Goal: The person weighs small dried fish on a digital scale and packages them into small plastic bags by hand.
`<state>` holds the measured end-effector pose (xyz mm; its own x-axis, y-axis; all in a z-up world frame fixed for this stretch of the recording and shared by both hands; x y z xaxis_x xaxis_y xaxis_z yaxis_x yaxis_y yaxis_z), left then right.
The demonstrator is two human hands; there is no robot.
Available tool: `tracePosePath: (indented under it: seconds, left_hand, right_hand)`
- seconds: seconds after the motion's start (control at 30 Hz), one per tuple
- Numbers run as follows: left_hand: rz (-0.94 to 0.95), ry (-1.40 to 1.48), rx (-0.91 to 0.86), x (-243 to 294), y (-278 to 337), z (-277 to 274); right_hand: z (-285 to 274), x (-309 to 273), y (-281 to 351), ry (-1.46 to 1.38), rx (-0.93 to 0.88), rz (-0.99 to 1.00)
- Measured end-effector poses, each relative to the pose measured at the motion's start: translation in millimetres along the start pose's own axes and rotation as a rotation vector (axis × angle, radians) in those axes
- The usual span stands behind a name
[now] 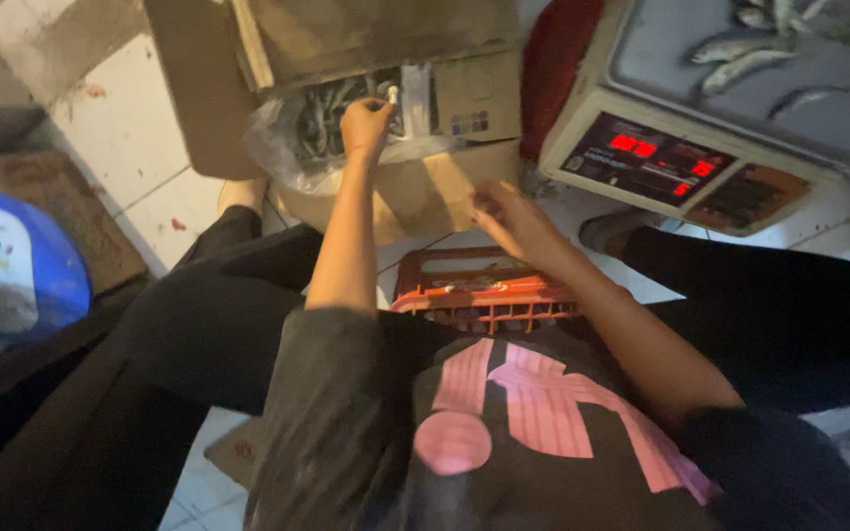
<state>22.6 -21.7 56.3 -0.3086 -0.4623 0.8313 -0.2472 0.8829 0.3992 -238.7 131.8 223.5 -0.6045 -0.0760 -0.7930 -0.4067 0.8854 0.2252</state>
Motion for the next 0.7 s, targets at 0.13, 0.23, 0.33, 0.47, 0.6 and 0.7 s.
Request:
tracePosePath:
  seconds: [0.13, 0.23, 0.33, 0.47, 0.6, 0.7]
  left_hand:
    - [-0.050, 0.248, -0.382, 81, 78, 9]
    - [0.131, 0.422, -0.559, 151, 142, 24]
    - [0.343, 0.305, -0.619, 204, 178, 39]
    - [0.523, 0.092, -0.652, 240, 203, 40]
    - [0.529, -0.086, -0.695, 227, 215, 7]
    - [0.480, -0.199, -0.676, 202, 203, -16]
  right_hand:
    - [-5, -2, -29, -0.218, 0.335, -0.038]
    - [-21, 6, -33, -0.477, 0.392, -0.016]
    - [-51, 24, -4, -0.493, 0.424, 0.253]
    - [-137, 44, 35, -0.301, 0.510, 0.266]
    - [-233, 68, 66, 0.446, 0.639, 0.077]
    - [-287, 111, 103, 0.592, 0.732, 0.191]
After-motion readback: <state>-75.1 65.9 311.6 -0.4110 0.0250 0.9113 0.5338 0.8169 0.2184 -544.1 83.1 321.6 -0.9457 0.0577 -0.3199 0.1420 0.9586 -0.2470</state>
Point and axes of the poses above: each hand's wrist, its own y-axis away from the middle knuckle, its own z-axis out of the palm, x = y × z, the point moved 4 cm from there along -y, towards the middle knuckle, and after that the axes turned 11 degrees about y, right-handed, at the moved point
